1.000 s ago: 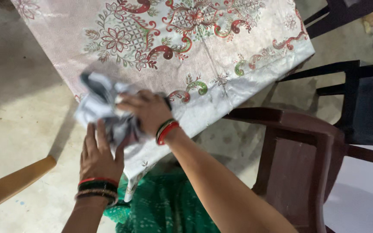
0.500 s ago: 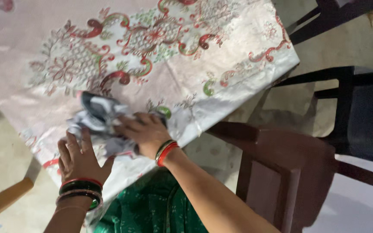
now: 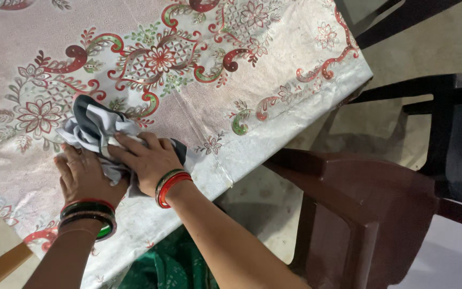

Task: The person wipes an orange plastic chair with a cloth, cleaning the seat, backrest, and armrests. They then move to a nearby table covered with a patterned tablecloth and wipe its surface with the same cloth.

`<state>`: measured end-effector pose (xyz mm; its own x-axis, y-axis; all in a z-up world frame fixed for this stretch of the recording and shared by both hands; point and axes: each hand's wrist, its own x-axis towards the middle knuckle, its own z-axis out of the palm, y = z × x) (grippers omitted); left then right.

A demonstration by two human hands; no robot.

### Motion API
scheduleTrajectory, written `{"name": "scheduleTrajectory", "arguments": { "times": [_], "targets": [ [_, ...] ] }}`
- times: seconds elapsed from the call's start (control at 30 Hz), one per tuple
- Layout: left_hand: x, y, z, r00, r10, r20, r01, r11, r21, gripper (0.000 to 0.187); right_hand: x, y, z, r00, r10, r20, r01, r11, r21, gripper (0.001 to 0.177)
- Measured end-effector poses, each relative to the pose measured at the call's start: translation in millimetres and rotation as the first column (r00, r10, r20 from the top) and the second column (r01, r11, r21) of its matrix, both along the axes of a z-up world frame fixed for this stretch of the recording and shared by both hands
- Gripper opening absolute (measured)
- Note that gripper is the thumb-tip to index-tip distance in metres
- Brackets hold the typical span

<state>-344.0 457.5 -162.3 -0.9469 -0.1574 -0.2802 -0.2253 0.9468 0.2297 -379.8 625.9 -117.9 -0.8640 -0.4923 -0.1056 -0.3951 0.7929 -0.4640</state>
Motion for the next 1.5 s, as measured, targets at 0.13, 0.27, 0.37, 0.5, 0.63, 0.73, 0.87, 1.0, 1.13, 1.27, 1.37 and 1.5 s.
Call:
{"name": "scheduleTrajectory", "arguments": {
  "times": [0.13,0.27,0.37,0.5,0.63,0.73,0.87,1.0,1.13,1.27,1.37,1.5],
  "targets": [
    [-15,4,22,0.99,0.002,0.138,0.005,0.999,-0.052,0.116,3,-9,1,0.999,-0.047,0.025,0.045,0.998,0.049,0.067],
    [-24,5,42,0.979,-0.036,0.2,0.059,0.992,-0.108,0.115,1,-17,3,0.999,-0.032,0.03,0.028,0.991,0.134,0.066],
    [-23,3,48,0.992,-0.069,0.101,0.079,0.992,-0.095,0.114,0,-24,7,0.996,-0.036,0.082,0.021,0.984,0.179,0.065],
    [-25,-10,52,0.988,-0.134,0.075,0.139,0.987,-0.079,0.099,-2,-36,17,0.991,-0.074,0.109,0.052,0.98,0.193,0.061],
    [-16,-6,49,0.989,-0.148,0.025,0.15,0.983,-0.104,0.103,-15,-43,29,0.97,-0.086,0.226,0.022,0.962,0.271,0.072],
    [-12,-9,46,0.99,-0.14,-0.017,0.137,0.985,-0.104,0.103,-14,-50,31,0.97,-0.101,0.219,0.033,0.955,0.296,0.064],
    [-14,-13,45,0.991,-0.135,-0.016,0.134,0.99,-0.052,0.1,-7,-45,22,0.99,-0.101,0.098,0.077,0.972,0.222,0.067],
    [-20,-14,51,0.987,-0.158,0.004,0.158,0.985,-0.064,0.102,-8,-36,14,0.991,-0.081,0.108,0.057,0.977,0.207,0.067],
    [-26,-11,57,0.989,-0.128,0.071,0.13,0.991,-0.022,0.096,-4,-36,7,0.996,-0.066,0.065,0.052,0.978,0.203,0.06],
    [-27,-11,52,0.987,-0.151,0.051,0.154,0.986,-0.06,0.096,-9,-28,6,0.984,0.173,-0.043,-0.154,0.946,0.285,0.063],
    [-25,-12,45,0.996,-0.088,-0.004,0.087,0.996,-0.009,0.105,-47,-7,7,0.91,0.414,0.001,-0.392,0.862,0.322,0.071],
    [-37,0,41,0.982,0.168,-0.085,-0.158,0.981,0.115,0.112,-127,-23,-2,0.874,0.485,0.03,-0.466,0.82,0.334,0.054]
  ]
}}
